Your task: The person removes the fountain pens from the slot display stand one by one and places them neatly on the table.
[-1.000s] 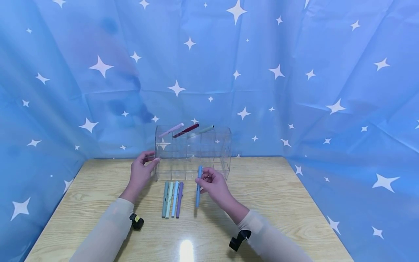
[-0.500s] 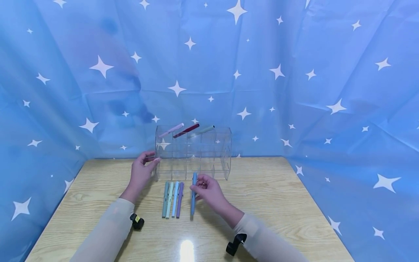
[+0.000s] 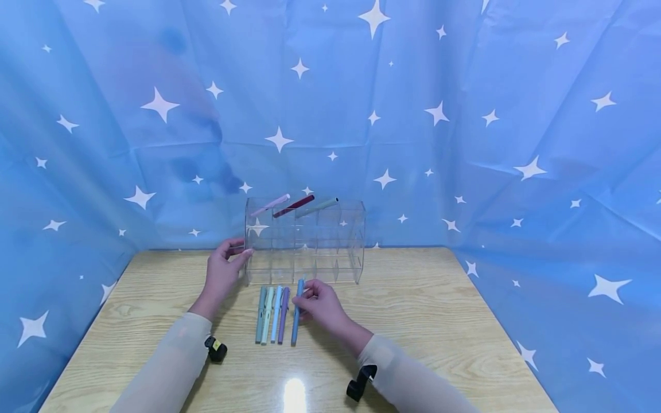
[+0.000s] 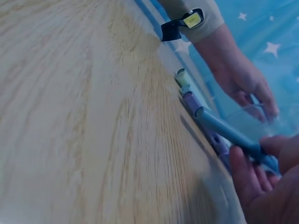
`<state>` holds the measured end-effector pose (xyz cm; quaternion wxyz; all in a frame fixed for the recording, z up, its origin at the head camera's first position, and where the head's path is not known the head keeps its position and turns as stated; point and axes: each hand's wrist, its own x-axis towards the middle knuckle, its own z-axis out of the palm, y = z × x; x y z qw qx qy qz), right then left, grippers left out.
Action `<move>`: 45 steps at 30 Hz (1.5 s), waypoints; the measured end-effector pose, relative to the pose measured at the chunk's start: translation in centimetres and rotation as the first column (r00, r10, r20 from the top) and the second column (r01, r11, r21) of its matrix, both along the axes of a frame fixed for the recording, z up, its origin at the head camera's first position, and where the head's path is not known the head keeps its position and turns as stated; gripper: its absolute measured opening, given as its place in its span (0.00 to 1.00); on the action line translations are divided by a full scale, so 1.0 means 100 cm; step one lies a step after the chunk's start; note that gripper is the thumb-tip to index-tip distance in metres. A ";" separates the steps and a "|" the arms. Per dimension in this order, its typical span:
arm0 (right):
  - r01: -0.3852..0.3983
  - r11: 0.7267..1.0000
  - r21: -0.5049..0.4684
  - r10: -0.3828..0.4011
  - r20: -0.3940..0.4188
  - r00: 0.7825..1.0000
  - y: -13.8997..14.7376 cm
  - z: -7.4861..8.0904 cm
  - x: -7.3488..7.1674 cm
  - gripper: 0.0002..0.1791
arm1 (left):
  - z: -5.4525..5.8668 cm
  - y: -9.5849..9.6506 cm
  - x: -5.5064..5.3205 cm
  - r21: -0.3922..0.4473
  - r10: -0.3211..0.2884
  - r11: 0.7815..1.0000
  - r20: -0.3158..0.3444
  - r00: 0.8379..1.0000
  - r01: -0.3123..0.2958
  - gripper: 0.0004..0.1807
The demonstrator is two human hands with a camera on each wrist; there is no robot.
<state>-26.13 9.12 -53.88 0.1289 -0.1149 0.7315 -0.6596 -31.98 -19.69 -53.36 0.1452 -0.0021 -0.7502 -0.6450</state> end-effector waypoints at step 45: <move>0.023 0.978 0.206 -0.025 0.007 1.000 -0.019 -0.005 -0.007 0.34 | 0.003 -0.004 0.002 -0.081 -0.043 0.996 0.068 0.997 0.048 0.28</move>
